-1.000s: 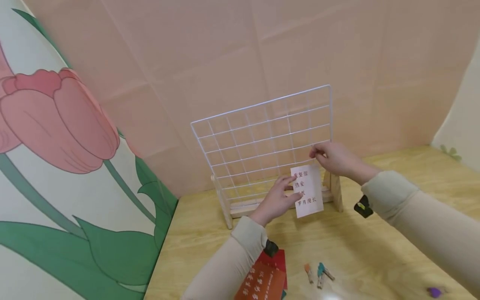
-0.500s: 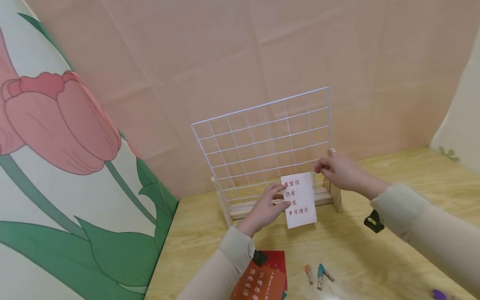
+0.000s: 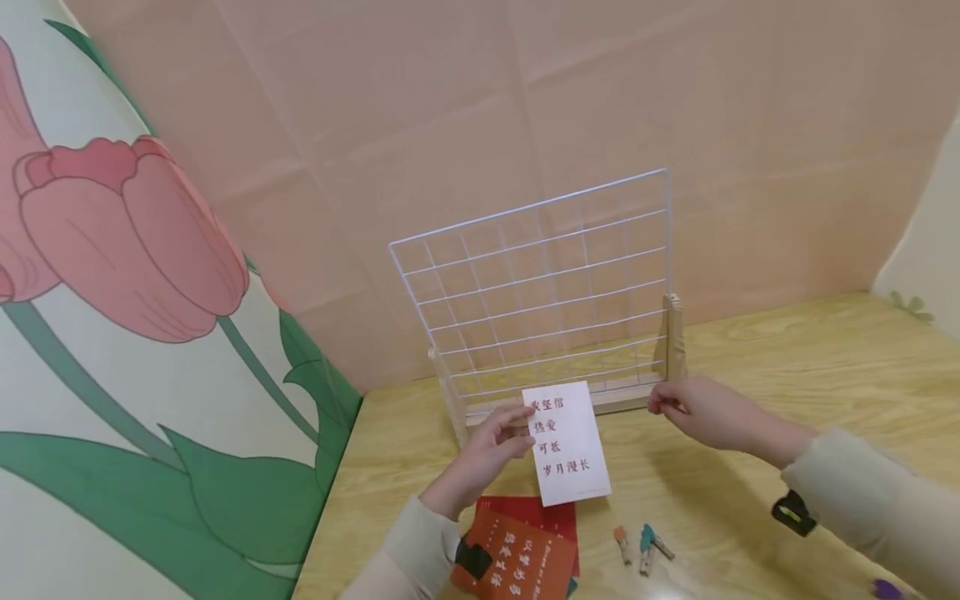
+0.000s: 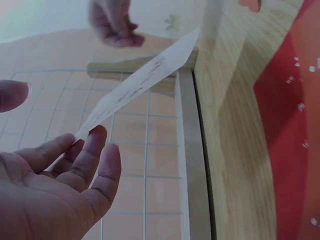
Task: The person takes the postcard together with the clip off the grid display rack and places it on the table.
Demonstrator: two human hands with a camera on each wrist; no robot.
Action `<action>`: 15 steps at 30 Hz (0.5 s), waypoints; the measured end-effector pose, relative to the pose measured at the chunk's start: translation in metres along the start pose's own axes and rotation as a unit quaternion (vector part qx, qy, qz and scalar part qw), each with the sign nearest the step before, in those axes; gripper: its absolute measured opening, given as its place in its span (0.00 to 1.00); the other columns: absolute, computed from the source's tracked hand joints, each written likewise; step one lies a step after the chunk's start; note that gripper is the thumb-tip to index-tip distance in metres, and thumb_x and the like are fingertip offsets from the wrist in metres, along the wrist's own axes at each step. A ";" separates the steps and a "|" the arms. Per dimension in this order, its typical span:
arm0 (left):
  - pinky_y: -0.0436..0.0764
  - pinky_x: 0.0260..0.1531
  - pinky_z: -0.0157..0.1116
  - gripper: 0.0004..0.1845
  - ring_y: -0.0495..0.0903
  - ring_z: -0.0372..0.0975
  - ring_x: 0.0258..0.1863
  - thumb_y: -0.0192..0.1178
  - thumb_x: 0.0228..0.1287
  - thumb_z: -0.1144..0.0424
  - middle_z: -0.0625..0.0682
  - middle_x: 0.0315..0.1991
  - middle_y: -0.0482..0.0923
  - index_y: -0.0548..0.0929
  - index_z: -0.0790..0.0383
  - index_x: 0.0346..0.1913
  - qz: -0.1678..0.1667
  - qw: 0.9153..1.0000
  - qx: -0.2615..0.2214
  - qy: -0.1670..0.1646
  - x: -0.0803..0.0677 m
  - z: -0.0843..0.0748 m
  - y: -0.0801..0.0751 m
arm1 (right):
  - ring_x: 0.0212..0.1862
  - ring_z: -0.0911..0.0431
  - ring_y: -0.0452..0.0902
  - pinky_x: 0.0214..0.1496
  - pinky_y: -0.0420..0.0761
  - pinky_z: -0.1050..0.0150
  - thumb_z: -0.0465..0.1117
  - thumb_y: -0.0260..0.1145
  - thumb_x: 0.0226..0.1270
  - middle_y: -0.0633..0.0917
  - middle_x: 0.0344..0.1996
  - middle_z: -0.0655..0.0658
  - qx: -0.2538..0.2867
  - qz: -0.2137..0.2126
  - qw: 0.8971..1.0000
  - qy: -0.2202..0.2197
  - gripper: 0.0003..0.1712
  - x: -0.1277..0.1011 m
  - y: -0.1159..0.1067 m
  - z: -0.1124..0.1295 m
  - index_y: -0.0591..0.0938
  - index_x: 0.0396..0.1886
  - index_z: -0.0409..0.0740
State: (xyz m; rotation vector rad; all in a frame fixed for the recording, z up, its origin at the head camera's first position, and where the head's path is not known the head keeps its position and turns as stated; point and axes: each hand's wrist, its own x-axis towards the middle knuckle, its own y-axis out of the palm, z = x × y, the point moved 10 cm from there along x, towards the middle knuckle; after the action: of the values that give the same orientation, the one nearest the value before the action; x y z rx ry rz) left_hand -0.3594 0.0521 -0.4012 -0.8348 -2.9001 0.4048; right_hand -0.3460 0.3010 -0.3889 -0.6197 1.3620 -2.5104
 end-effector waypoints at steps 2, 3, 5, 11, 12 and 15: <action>0.79 0.56 0.44 0.23 0.77 0.48 0.58 0.56 0.77 0.69 0.61 0.71 0.67 0.72 0.72 0.71 0.006 1.000 0.004 -0.008 -0.008 0.006 -0.005 | 0.31 0.62 0.77 0.31 0.79 0.62 0.28 0.63 0.70 0.86 0.33 0.52 -0.006 0.007 1.000 -0.009 0.08 -0.013 0.009 -0.004 0.85 0.36 0.42; 0.78 0.57 0.44 0.24 0.77 0.49 0.59 0.55 0.78 0.68 0.62 0.72 0.66 0.71 0.73 0.71 0.008 1.000 0.008 -0.013 -0.012 0.009 -0.008 | 0.33 0.61 0.79 0.33 0.81 0.61 0.28 0.63 0.69 0.87 0.33 0.53 -0.008 0.011 1.000 -0.012 0.08 -0.019 0.013 -0.006 0.86 0.36 0.42; 0.78 0.56 0.44 0.24 0.77 0.50 0.59 0.55 0.78 0.66 0.64 0.73 0.66 0.70 0.73 0.71 0.007 1.000 0.012 -0.022 -0.021 0.015 -0.015 | 0.36 0.59 0.82 0.36 0.83 0.59 0.28 0.65 0.68 0.87 0.34 0.53 -0.009 0.022 1.000 -0.017 0.07 -0.030 0.022 -0.008 0.86 0.37 0.42; 0.77 0.53 0.41 0.25 0.78 0.48 0.56 0.55 0.77 0.65 0.65 0.71 0.68 0.70 0.76 0.70 0.000 0.998 -0.031 -0.063 -0.046 0.037 -0.026 | 0.37 0.58 0.83 0.39 0.85 0.57 0.32 0.70 0.66 0.87 0.34 0.51 -0.023 0.062 0.998 -0.021 0.04 -0.052 0.051 -0.011 0.87 0.38 0.42; 0.78 0.52 0.41 0.25 0.79 0.47 0.55 0.55 0.76 0.66 0.65 0.70 0.69 0.71 0.76 0.70 0.001 0.997 -0.038 -0.070 -0.049 0.041 -0.025 | 0.37 0.57 0.83 0.39 0.85 0.57 0.32 0.71 0.64 0.87 0.34 0.51 -0.025 0.068 0.997 -0.021 0.05 -0.055 0.055 -0.010 0.87 0.39 0.42; 0.79 0.52 0.42 0.25 0.81 0.46 0.49 0.56 0.75 0.66 0.64 0.67 0.72 0.71 0.76 0.69 0.003 0.995 -0.048 -0.091 -0.057 0.054 -0.021 | 0.36 0.59 0.82 0.38 0.85 0.57 0.31 0.72 0.62 0.86 0.34 0.53 -0.025 0.074 0.997 -0.024 0.06 -0.063 0.065 -0.008 0.87 0.38 0.43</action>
State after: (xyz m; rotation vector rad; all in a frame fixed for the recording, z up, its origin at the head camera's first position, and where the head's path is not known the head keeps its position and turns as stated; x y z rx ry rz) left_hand -0.3308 -0.0082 -0.4485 -0.8637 -3.1073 0.3605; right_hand -0.2945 0.2958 -0.4636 -0.5630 1.4017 -2.3367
